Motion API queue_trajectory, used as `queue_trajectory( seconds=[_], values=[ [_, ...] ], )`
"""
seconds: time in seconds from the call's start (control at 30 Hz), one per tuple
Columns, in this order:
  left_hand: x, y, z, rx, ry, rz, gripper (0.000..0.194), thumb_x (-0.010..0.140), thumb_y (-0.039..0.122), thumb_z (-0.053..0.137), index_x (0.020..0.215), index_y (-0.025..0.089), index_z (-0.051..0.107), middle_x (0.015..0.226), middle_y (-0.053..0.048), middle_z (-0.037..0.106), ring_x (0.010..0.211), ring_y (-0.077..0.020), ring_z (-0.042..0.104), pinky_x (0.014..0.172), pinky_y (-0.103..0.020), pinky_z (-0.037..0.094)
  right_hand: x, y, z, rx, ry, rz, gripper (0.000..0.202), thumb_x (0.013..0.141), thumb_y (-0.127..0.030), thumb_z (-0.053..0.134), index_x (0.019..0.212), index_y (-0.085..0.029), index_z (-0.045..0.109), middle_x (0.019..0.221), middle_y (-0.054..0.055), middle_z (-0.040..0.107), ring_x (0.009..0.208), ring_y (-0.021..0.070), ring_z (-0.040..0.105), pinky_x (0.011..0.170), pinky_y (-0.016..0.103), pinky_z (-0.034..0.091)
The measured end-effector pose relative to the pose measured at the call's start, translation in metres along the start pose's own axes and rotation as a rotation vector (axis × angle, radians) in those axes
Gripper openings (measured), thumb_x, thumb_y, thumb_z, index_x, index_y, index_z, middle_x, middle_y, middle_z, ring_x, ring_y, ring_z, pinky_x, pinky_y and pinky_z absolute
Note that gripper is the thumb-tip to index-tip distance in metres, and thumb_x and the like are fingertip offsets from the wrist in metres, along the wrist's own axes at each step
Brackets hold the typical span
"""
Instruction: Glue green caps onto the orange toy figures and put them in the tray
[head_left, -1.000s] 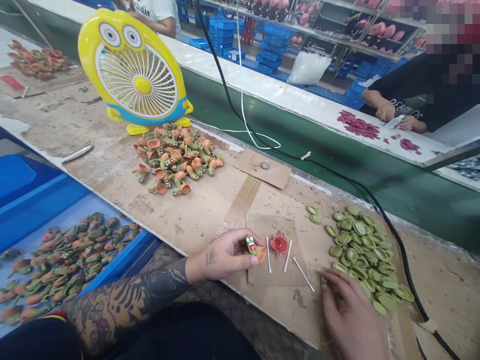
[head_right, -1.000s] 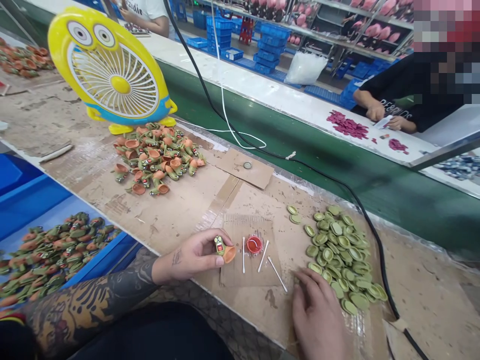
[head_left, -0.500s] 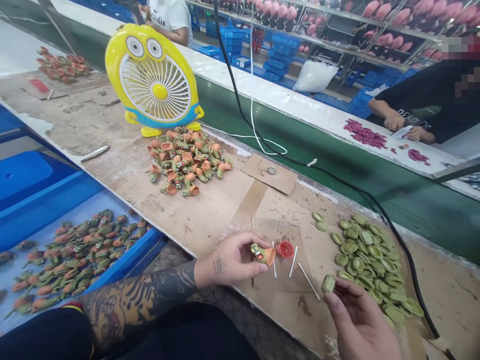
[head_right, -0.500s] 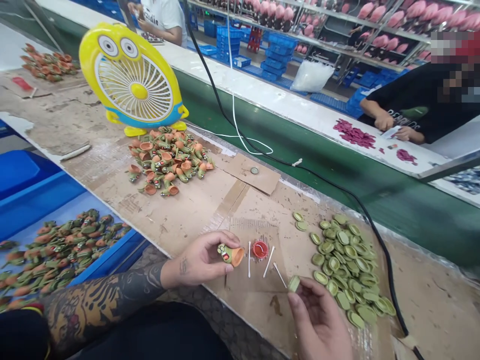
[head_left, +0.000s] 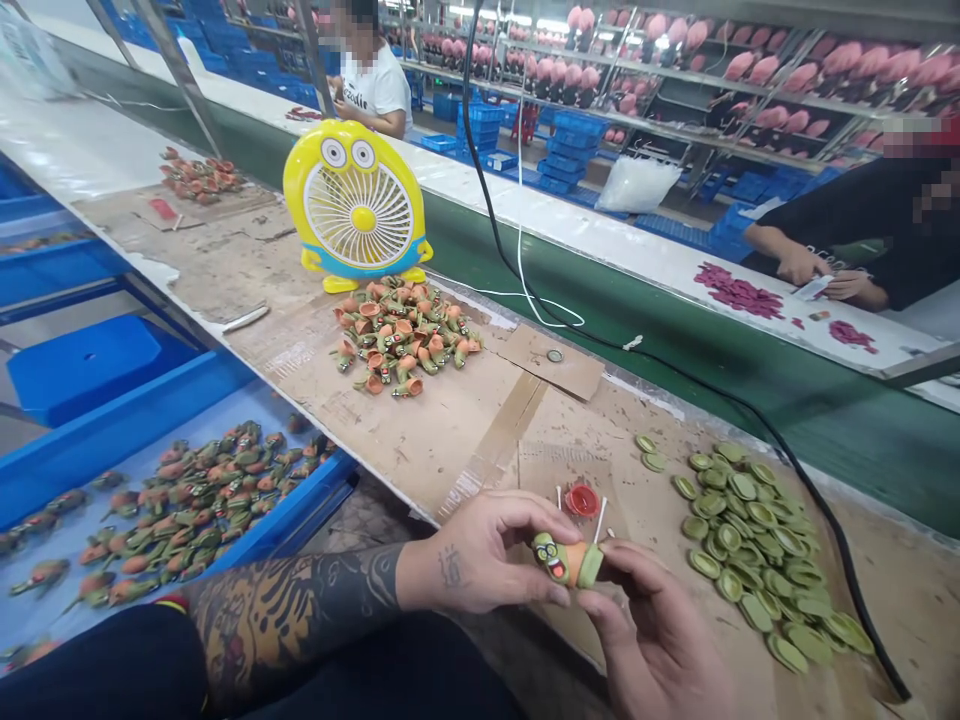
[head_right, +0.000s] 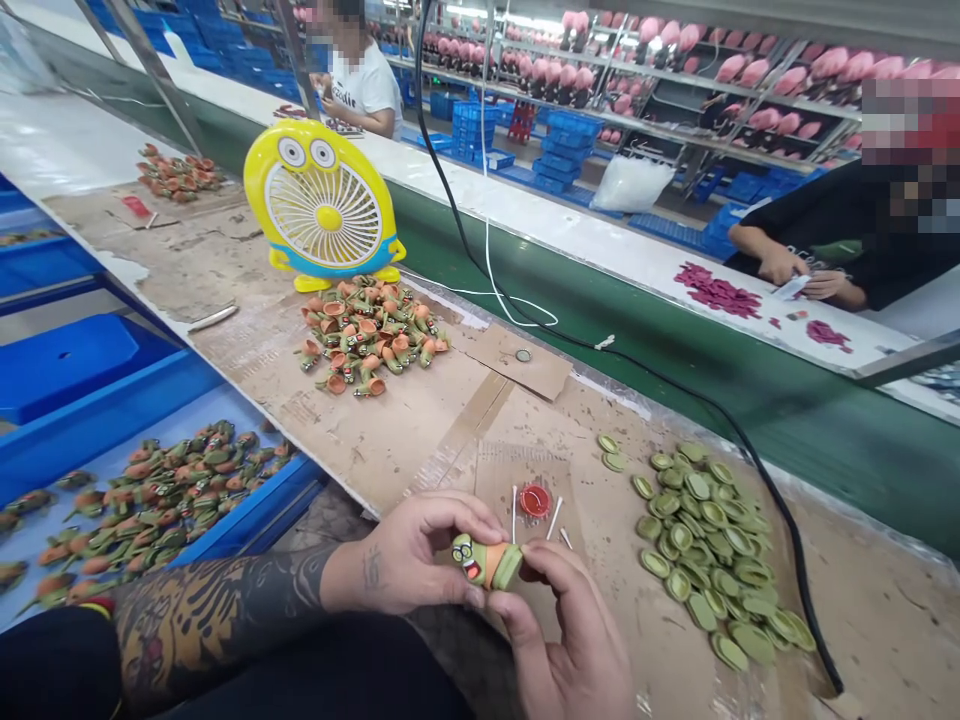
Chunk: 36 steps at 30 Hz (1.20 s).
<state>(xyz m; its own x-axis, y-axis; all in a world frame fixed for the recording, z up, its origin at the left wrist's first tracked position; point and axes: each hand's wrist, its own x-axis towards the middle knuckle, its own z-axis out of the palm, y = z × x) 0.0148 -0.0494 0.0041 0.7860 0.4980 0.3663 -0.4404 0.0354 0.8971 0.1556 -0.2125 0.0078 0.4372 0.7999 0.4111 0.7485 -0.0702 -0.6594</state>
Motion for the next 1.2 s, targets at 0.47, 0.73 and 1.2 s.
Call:
queue_trajectory(
  seconds=[0.47,0.73,1.2],
  values=[
    [-0.024,0.022,0.011,0.306,-0.077,0.293,0.035,0.073,0.019,0.091,0.107,0.019,0.080,0.104,-0.014,0.082,0.092,-0.0220,0.080,0.084,-0.025,0.062,-0.009,-0.041,-0.037,-0.124,-0.193,-0.240,0.014,0.104,-0.039,0.054,0.112,-0.028,0.057,0.100,0.001,0.071,0.088,0.0143,0.074,0.076,0.020,0.059],
    [-0.039,0.038,0.024,0.372,-0.069,0.298,0.029,0.072,0.022,0.091,0.099,0.020,0.080,0.096,-0.013,0.083,0.084,-0.0215,0.080,0.076,-0.024,0.061,-0.017,-0.067,-0.045,0.002,-0.229,-0.250,0.009,0.102,-0.024,0.055,0.108,-0.030,0.057,0.096,-0.002,0.072,0.086,0.0121,0.073,0.075,0.018,0.058],
    [-0.076,0.033,0.037,-0.501,0.091,-0.492,0.051,0.072,0.039,0.094,0.111,0.017,0.070,0.095,-0.008,0.076,0.078,-0.0171,0.075,0.076,-0.028,0.054,-0.048,-0.015,-0.013,0.283,0.098,0.161,0.043,0.102,-0.054,0.051,0.107,-0.018,0.074,0.085,0.005,0.074,0.077,0.0189,0.072,0.071,0.028,0.060]
  ],
)
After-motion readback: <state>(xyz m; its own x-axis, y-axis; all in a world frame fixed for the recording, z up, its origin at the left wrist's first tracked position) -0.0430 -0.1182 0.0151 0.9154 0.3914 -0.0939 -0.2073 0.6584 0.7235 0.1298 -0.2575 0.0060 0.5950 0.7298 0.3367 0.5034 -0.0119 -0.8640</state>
